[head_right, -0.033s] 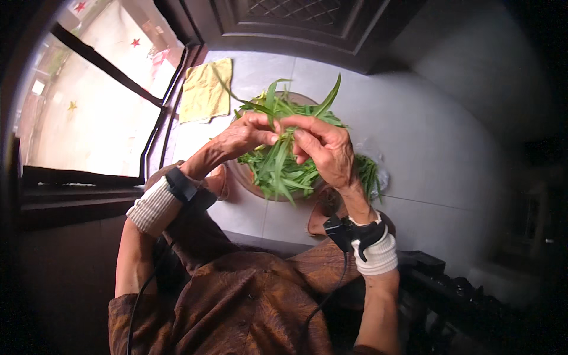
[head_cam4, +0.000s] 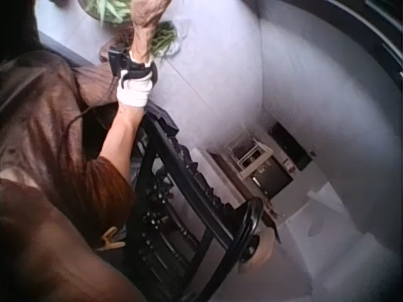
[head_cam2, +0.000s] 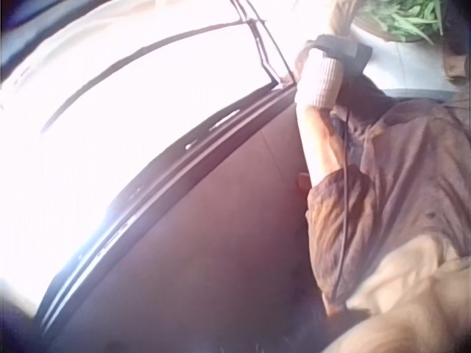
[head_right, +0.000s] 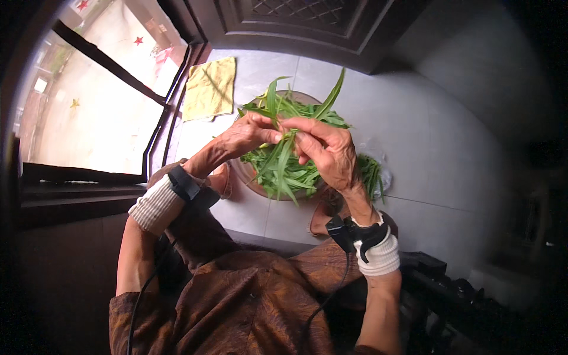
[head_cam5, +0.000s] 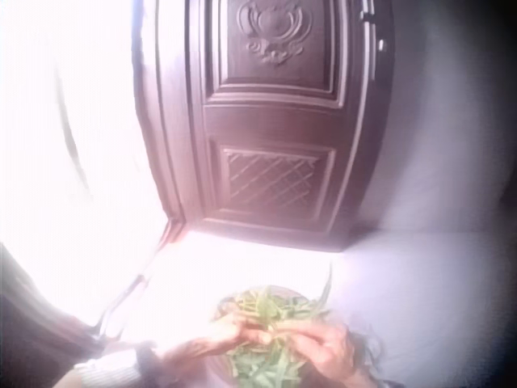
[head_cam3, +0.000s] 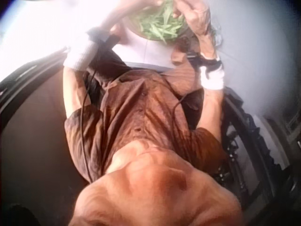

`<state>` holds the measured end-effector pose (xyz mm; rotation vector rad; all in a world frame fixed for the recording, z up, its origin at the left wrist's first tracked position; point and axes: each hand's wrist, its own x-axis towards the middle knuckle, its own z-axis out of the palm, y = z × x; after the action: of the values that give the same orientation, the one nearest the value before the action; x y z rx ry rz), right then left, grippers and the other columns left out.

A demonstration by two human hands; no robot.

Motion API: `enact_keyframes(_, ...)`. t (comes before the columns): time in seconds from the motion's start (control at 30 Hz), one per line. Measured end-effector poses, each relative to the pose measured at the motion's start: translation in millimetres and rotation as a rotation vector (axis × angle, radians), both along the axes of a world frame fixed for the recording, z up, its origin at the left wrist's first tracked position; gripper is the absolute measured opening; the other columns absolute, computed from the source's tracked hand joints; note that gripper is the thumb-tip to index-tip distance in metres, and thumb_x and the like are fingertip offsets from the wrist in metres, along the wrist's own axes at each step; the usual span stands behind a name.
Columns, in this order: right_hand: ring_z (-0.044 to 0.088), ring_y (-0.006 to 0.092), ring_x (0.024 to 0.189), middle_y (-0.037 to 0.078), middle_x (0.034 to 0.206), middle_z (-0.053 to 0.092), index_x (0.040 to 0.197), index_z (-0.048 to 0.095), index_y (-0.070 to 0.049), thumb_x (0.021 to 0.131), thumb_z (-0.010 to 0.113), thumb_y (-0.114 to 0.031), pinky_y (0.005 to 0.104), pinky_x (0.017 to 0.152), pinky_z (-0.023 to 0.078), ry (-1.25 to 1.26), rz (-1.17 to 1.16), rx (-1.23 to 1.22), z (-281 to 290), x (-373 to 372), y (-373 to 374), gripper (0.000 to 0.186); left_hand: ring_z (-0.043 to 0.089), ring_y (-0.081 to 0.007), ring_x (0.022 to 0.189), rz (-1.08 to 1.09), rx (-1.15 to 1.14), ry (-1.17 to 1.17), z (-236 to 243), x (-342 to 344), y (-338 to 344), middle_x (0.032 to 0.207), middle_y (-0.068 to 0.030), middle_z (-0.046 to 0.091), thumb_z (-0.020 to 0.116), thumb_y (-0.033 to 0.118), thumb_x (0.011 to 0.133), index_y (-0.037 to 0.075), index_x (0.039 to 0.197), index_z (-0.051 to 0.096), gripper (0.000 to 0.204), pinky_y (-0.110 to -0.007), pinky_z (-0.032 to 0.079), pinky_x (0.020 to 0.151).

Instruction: Trim and sort green leafy vegetables into a bowl.

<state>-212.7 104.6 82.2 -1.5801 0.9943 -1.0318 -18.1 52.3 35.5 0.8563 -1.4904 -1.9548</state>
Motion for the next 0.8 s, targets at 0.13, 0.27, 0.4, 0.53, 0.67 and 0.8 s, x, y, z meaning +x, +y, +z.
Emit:
enact_keyframes(0.13, 0.05, 0.005, 0.057, 0.004, 0.075, 0.064, 0.104, 0.063, -0.005, 0.082, 0.051, 0.001, 0.0206, 0.055, 0.046, 0.08, 0.057, -0.231, 1, 10, 1, 0.026, 0.057, -0.0094, 0.072, -0.008, -0.107, 0.2, -26, 3, -8, 0.081, -0.0026, 0.062, 0.064, 0.015, 0.081, 0.004, 0.097, 0.064, 0.019, -0.022, 0.047, 0.065)
enact_keyframes(0.27, 0.06, 0.0136, 0.062, 0.011, 0.078, 0.065, 0.099, 0.064, -0.004, 0.077, 0.051, 0.005, 0.0247, 0.057, 0.048, 0.16, 0.032, -0.305, -5, 13, 3, 0.028, 0.058, -0.0086, 0.073, -0.049, -0.048, 0.286, -20, 3, -9, 0.082, -0.0028, 0.063, 0.06, 0.009, 0.084, 0.003, 0.095, 0.064, 0.014, -0.021, 0.047, 0.066)
enact_keyframes(0.4, 0.062, 0.0172, 0.063, 0.011, 0.076, 0.064, 0.098, 0.065, -0.005, 0.075, 0.052, 0.005, 0.0254, 0.058, 0.049, 0.21, 0.059, -0.316, 0, 11, 4, 0.029, 0.057, -0.0083, 0.074, -0.004, -0.12, 0.238, -13, 2, -5, 0.082, -0.002, 0.063, 0.057, 0.003, 0.084, 0.002, 0.093, 0.064, 0.012, -0.02, 0.047, 0.069)
enact_keyframes(0.53, 0.062, 0.0162, 0.063, 0.01, 0.076, 0.065, 0.099, 0.064, -0.005, 0.075, 0.052, 0.003, 0.0246, 0.06, 0.049, 0.21, 0.074, -0.33, -1, 8, 3, 0.028, 0.056, -0.0074, 0.077, 0.004, -0.076, 0.166, -5, 1, -3, 0.082, -0.0006, 0.062, 0.057, 0.002, 0.083, 0.002, 0.09, 0.064, 0.01, -0.021, 0.046, 0.072)
enact_keyframes(0.67, 0.059, 0.0103, 0.062, 0.005, 0.077, 0.064, 0.102, 0.063, -0.004, 0.081, 0.049, -0.002, 0.0227, 0.059, 0.047, 0.114, 0.053, -0.171, 7, 4, 5, 0.025, 0.055, -0.0068, 0.074, 0.028, -0.08, 0.144, -10, 0, -4, 0.079, 0.0005, 0.061, 0.059, 0.003, 0.081, 0.002, 0.088, 0.063, 0.008, -0.02, 0.045, 0.069)
enact_keyframes(0.8, 0.053, 0.0093, 0.054, 0.003, 0.063, 0.055, 0.098, 0.061, 0.002, 0.087, 0.049, -0.01, 0.022, 0.052, 0.045, -0.258, -0.017, 0.096, 2, -6, -3, 0.02, 0.055, -0.0058, 0.071, 0.041, -0.149, 0.105, -19, 8, -4, 0.076, 0.0017, 0.06, 0.056, 0.005, 0.083, 0.002, 0.085, 0.062, 0.007, -0.019, 0.045, 0.062)
